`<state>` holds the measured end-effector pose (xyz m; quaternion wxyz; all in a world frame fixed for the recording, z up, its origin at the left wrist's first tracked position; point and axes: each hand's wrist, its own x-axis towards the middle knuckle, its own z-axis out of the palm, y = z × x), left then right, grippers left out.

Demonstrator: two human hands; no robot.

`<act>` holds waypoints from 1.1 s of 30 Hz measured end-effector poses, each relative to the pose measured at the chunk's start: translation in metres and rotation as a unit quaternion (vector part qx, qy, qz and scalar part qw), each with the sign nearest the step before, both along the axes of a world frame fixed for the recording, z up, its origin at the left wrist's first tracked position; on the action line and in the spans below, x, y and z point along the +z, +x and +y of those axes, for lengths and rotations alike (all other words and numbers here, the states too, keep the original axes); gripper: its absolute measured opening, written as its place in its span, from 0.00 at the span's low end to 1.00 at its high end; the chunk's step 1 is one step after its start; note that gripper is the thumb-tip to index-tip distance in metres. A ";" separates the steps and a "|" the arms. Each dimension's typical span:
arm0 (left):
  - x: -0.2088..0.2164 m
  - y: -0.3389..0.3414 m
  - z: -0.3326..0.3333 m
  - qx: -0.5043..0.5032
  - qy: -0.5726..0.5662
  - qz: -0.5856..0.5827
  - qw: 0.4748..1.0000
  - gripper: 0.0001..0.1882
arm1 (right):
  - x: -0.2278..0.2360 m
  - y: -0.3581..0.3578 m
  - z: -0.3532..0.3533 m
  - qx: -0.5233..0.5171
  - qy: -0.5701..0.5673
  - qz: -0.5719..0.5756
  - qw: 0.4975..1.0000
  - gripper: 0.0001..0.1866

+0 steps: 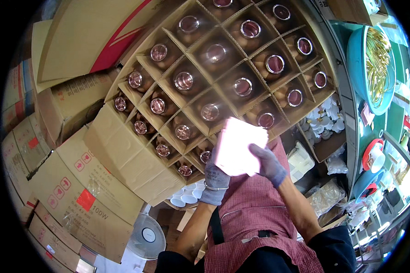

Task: The person opens a cardboard box containing copper-colored lamp bases and places pink paper sheets into each compartment. They then retrieve white plastic rings and place one on top of each lamp base in the box.

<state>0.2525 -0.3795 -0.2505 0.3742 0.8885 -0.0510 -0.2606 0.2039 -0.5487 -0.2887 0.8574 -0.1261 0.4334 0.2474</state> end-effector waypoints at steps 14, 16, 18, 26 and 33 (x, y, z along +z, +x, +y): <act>-0.035 -0.023 -0.010 -0.069 0.060 -0.188 0.978 0.33 | 0.024 -0.056 -0.103 -0.081 -0.110 0.017 0.990 0.25; -0.032 -0.016 -0.012 -0.124 0.162 -0.194 0.960 0.30 | 0.029 -0.046 -0.099 -0.049 -0.122 0.009 0.991 0.25; -0.037 -0.006 -0.010 -0.161 0.213 -0.161 0.950 0.25 | 0.027 -0.033 -0.086 0.001 -0.158 0.005 0.987 0.25; 0.003 0.019 -0.004 0.073 -0.028 -0.058 0.995 0.12 | 0.040 0.009 -0.056 0.140 -0.296 -0.081 0.941 0.21; 0.024 0.045 -0.009 0.137 -0.107 0.195 0.965 0.15 | 0.043 0.035 -0.044 0.158 -0.219 -0.075 0.960 0.18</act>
